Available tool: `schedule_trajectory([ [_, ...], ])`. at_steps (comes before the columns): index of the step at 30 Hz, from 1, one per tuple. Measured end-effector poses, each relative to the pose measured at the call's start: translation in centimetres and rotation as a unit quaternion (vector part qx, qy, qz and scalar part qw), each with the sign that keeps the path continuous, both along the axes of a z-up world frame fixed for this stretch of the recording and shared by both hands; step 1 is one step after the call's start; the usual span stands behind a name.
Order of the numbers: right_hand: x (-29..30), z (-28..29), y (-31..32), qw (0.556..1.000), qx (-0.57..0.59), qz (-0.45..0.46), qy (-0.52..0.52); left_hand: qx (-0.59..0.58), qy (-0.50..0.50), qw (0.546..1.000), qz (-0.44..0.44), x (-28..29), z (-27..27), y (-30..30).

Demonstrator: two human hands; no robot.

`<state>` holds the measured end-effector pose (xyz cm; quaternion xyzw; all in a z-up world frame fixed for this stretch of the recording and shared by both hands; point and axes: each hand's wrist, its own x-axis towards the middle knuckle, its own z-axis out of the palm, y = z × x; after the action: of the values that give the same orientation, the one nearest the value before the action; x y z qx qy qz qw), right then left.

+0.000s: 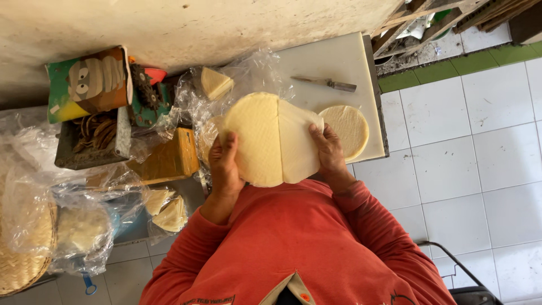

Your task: The person peels circular flatbreads one at a time from a stack and folds them into triangles on a white cutting board.

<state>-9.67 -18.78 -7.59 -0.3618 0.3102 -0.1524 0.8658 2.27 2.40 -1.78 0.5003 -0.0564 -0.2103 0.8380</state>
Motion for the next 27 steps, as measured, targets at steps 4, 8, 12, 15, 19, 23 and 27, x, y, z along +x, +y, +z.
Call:
schedule_trajectory([
  [4, -1.6, -0.4, -0.4, 0.999, 0.03, -0.011, -0.008, 0.027, 0.089, 0.996, 0.007, 1.3, 1.7, 1.0],
  [8, -3.5, -1.0, -1.2, 0.995, 0.086, -0.037, 0.033, 0.039, 0.091, 0.995, 0.03, 3.3, 2.4, 1.8],
  [12, -6.7, -3.0, -2.7, 0.982, 0.155, -0.078, 0.073, 0.014, 0.048, 0.998, 0.046, 5.1, 1.9, 3.7],
  [15, -9.7, -4.2, -5.3, 0.982, 0.081, -0.133, 0.104, 0.019, 0.029, 0.997, 0.071, 6.0, 1.8, 5.4],
  [19, -12.3, -5.1, -8.4, 0.903, -0.207, -0.091, 0.365, 0.039, 0.016, 0.996, 0.073, 6.0, 1.4, 6.7],
  [23, -9.6, -8.1, -10.7, 0.579, -0.702, 0.067, 0.409, 0.068, 0.011, 0.994, 0.081, 5.5, 0.5, 6.5],
  [27, -5.8, -13.2, -7.8, 0.502, -0.807, 0.164, 0.263, 0.047, -0.005, 0.997, 0.063, 4.9, 0.1, 6.1],
])
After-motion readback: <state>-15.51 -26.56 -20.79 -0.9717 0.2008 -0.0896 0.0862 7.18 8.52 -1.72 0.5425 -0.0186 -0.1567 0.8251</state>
